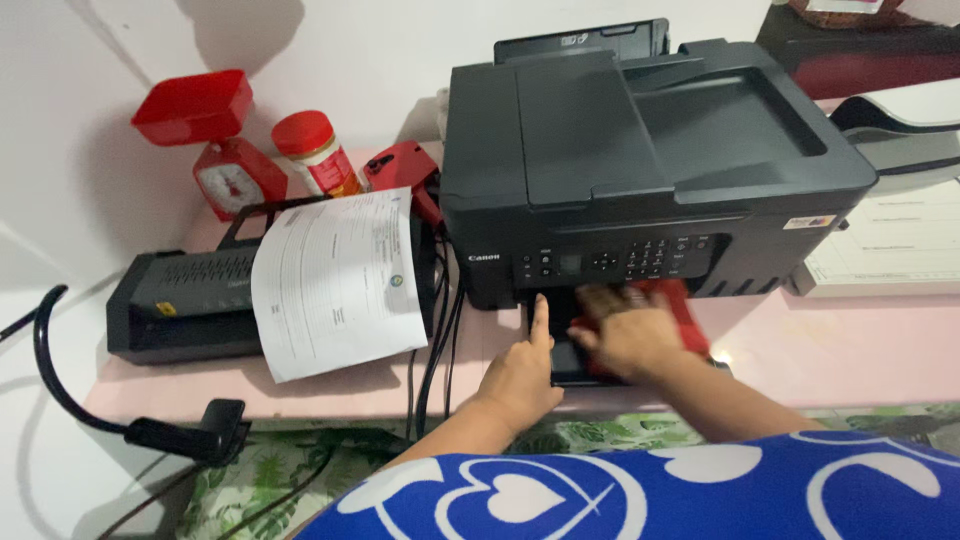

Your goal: The person wipes the exterior surfaces of a black multifunction printer with a red cloth. They clean the top, sides, front control panel, and paper output tray, then open the scanner lid to wipe the interior before closing it and continuing to wipe the top surface.

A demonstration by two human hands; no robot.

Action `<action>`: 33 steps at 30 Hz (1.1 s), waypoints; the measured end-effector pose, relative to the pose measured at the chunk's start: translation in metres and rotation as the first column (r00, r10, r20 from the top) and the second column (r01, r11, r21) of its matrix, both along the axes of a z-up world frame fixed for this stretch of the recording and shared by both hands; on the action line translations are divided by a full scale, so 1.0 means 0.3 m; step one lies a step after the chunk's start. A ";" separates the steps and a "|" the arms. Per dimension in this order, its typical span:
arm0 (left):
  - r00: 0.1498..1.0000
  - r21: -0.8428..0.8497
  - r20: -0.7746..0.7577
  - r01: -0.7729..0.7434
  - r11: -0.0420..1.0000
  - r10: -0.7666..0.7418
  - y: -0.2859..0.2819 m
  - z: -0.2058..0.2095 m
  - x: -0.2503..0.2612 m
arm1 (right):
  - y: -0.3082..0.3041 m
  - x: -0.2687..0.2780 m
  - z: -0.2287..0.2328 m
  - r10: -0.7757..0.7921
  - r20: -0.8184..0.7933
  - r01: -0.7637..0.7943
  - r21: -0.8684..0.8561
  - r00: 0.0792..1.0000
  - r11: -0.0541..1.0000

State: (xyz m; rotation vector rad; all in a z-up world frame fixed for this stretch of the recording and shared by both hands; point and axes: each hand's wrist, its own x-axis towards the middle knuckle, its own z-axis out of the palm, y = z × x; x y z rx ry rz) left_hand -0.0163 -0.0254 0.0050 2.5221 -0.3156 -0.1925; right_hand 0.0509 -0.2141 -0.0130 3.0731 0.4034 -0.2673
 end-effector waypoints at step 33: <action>0.951 -0.348 -0.247 -0.266 0.899 0.186 0.085 -0.385 0.141 | 0.009 -0.238 -0.100 0.381 0.303 -0.481 0.410 0.873 0.775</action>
